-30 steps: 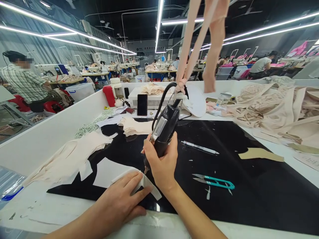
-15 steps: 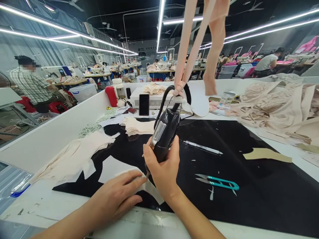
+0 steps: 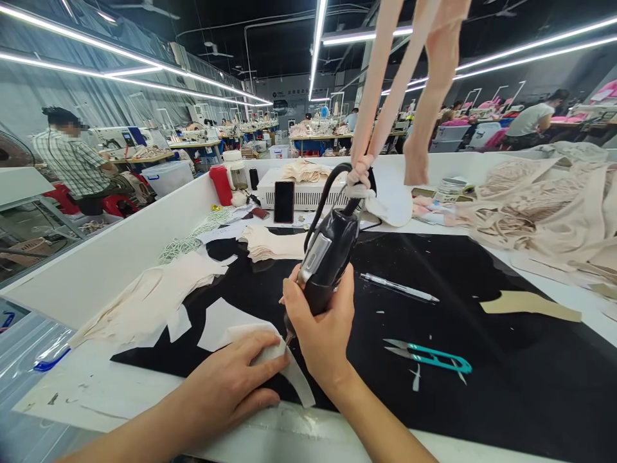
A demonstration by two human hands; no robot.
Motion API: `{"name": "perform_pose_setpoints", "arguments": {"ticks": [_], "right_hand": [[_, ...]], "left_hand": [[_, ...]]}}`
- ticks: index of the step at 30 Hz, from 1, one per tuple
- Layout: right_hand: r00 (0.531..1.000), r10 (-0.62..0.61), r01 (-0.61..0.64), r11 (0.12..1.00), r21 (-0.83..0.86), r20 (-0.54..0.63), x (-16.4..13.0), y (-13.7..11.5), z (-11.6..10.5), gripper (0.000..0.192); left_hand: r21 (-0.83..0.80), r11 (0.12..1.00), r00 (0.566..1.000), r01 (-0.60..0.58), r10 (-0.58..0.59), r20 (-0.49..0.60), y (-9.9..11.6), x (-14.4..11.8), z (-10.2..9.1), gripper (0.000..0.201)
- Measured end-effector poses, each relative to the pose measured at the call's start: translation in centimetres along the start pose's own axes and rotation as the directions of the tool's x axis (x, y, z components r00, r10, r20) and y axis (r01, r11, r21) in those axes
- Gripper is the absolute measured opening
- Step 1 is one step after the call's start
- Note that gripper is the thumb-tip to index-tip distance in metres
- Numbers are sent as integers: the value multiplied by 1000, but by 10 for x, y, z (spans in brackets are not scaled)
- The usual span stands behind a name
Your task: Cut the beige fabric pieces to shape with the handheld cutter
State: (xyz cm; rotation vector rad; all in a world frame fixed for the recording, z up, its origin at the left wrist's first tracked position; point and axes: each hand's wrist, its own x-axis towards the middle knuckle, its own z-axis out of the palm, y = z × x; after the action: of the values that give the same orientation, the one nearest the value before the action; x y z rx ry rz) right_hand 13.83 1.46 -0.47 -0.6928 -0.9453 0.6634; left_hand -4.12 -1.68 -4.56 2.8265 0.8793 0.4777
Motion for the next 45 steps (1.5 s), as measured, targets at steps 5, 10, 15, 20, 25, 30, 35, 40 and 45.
{"name": "perform_pose_setpoints", "arguments": {"ticks": [5,10,15,20,25,30,35,40,45], "right_hand": [[1000,-14,14,999,42,3,3,8,3,27],[1000,-8,8,999,41,14,3,12,3,30],[1000,-18,18,1000,5,20,1,11,2,26],[999,-28,28,1000,-5,35,3,13,3,23],[999,-24,24,1000,7,34,9,11,1,27],[1000,-19,19,1000,9,12,13,-5,-5,32],[998,56,-57,998,32,27,4,-24,-14,37],[994,102,-104,992,76,30,-7,-34,-21,45],[995,79,-84,991,103,57,-13,-31,-24,43]], "left_hand": [[-6,1000,1000,-2,2,-5,0,1,0,50],[-12,1000,1000,-3,3,-9,0,1,0,51],[-9,1000,999,-19,19,-28,-1,0,2,51],[-16,1000,1000,-20,19,-23,-1,0,0,47],[-89,995,999,-40,38,-23,-14,-1,-9,34],[-20,999,998,-38,38,45,-34,-6,-16,55],[141,986,991,93,-105,83,-24,-4,-16,47],[239,959,976,150,-182,117,-7,4,-9,22],[285,946,973,155,-196,122,-3,6,-7,18]]}}
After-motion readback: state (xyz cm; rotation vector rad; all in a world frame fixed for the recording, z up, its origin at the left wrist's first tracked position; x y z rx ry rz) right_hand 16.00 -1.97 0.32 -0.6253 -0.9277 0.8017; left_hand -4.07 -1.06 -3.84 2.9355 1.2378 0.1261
